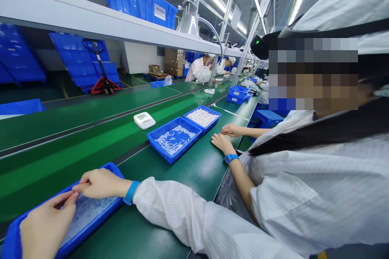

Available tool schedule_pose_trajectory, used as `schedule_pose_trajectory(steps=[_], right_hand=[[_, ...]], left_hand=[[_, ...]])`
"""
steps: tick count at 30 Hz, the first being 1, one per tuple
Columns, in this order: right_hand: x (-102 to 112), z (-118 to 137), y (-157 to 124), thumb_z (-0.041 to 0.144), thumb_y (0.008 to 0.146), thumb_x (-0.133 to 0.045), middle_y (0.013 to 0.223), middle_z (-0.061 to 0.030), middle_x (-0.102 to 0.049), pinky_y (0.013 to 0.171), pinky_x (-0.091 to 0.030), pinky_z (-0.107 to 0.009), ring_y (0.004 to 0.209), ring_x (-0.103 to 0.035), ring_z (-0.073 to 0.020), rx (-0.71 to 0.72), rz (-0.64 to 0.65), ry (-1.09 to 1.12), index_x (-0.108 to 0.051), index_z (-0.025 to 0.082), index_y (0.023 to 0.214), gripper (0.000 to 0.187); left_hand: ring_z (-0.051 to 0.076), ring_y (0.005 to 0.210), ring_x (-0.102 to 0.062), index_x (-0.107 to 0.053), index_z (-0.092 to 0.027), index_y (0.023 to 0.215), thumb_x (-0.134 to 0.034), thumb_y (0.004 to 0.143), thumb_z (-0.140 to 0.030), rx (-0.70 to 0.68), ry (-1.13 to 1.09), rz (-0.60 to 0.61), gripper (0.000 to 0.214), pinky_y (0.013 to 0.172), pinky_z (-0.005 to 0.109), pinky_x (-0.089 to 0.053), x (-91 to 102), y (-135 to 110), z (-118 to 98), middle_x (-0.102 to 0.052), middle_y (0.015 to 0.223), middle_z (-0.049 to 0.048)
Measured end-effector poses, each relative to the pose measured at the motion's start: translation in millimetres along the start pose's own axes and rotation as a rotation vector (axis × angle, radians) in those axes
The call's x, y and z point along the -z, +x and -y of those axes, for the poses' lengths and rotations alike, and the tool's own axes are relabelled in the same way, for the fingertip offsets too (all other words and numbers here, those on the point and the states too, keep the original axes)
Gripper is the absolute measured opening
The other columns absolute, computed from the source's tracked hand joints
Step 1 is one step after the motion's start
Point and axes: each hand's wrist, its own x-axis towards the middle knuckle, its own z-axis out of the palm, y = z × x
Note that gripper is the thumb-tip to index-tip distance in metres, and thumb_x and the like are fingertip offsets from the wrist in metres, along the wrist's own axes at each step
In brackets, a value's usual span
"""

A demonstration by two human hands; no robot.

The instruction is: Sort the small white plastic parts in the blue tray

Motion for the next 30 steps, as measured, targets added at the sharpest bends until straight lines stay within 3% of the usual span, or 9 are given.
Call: schedule_pose_trajectory(steps=[4, 7, 11, 14, 18, 22, 26, 30], right_hand=[[4, 5, -4, 0.039, 0.080, -0.057, 0.065, 0.0030, -0.059, 0.054, -0.035, -0.018, 0.065, -0.054, -0.0117, 0.001, -0.017, -0.026, -0.057, 0.020, 0.069, 0.022], [4, 9, -8, 0.035, 0.082, -0.054, 0.067, 0.0023, -0.061, 0.054, -0.033, -0.018, 0.065, -0.054, -0.0107, 0.030, -0.080, -0.045, -0.058, 0.020, 0.069, 0.021], [0, 12, -8, 0.033, 0.084, -0.053, 0.066, 0.0014, -0.061, 0.054, -0.030, -0.020, 0.063, -0.053, -0.0110, 0.056, -0.140, -0.068, -0.058, 0.019, 0.069, 0.021], [-4, 12, -4, 0.030, 0.086, -0.053, 0.067, 0.0005, -0.062, 0.055, -0.030, -0.020, 0.063, -0.053, -0.0108, 0.053, -0.165, -0.034, -0.059, 0.018, 0.071, 0.020], [-8, 11, -1, 0.028, 0.086, -0.052, 0.062, 0.0016, -0.058, 0.053, -0.030, -0.020, 0.058, -0.049, -0.0100, 0.053, -0.150, 0.034, -0.057, 0.017, 0.068, 0.022], [-9, 11, 0, 0.028, 0.087, -0.050, 0.059, 0.0029, -0.054, 0.051, -0.029, -0.020, 0.055, -0.046, -0.0096, 0.065, -0.144, 0.078, -0.054, 0.017, 0.066, 0.024], [-9, 12, 0, 0.026, 0.086, -0.051, 0.060, 0.0027, -0.054, 0.053, -0.031, -0.020, 0.057, -0.048, -0.0096, 0.085, -0.139, 0.093, -0.053, 0.017, 0.065, 0.023], [-8, 14, 0, 0.026, 0.086, -0.050, 0.059, 0.0031, -0.053, 0.052, -0.031, -0.019, 0.055, -0.046, -0.0094, 0.061, -0.142, 0.122, -0.053, 0.017, 0.064, 0.024]], left_hand=[[0.018, 0.066, -0.063, -0.069, -0.033, 0.079, -0.041, 0.082, -0.046, -0.147, -0.076, -0.097, 0.031, 0.053, 0.023, -0.043, 11.1, -12, -9, -0.068, 0.058, -0.0057], [0.020, 0.069, -0.064, -0.071, -0.029, 0.082, -0.050, 0.077, -0.040, -0.157, -0.175, -0.149, 0.024, 0.058, 0.025, -0.044, 12.8, -17, -10, -0.072, 0.070, -0.0023], [0.023, 0.075, -0.066, -0.073, -0.019, 0.087, -0.048, 0.077, -0.037, -0.267, -0.342, -0.173, 0.031, 0.066, 0.029, -0.046, 16.8, -23, -11, -0.073, 0.083, 0.0066], [0.022, 0.083, -0.066, -0.073, -0.019, 0.086, -0.049, 0.078, -0.031, -0.320, -0.446, -0.149, 0.028, 0.074, 0.029, -0.046, 21.7, -26, -12, -0.073, 0.091, 0.0068], [0.020, 0.080, -0.066, -0.071, -0.019, 0.086, -0.053, 0.077, -0.026, -0.300, -0.524, -0.136, 0.022, 0.074, 0.027, -0.046, 26.6, -28, -14, -0.073, 0.086, 0.0059], [0.017, 0.072, -0.065, -0.067, -0.016, 0.100, -0.056, 0.077, -0.021, -0.252, -0.616, -0.114, 0.026, 0.070, 0.025, -0.045, 29.2, -29, -14, -0.072, 0.077, 0.0037], [0.018, 0.075, -0.065, -0.070, -0.017, 0.083, -0.056, 0.079, -0.024, -0.268, -0.570, -0.058, 0.016, 0.072, 0.027, -0.045, 29.2, -28, -13, -0.073, 0.081, 0.0058], [0.018, 0.079, -0.065, -0.068, -0.017, 0.081, -0.056, 0.079, -0.022, -0.255, -0.599, -0.107, 0.014, 0.075, 0.027, -0.046, 25.9, -27, -11, -0.072, 0.084, 0.0064]])
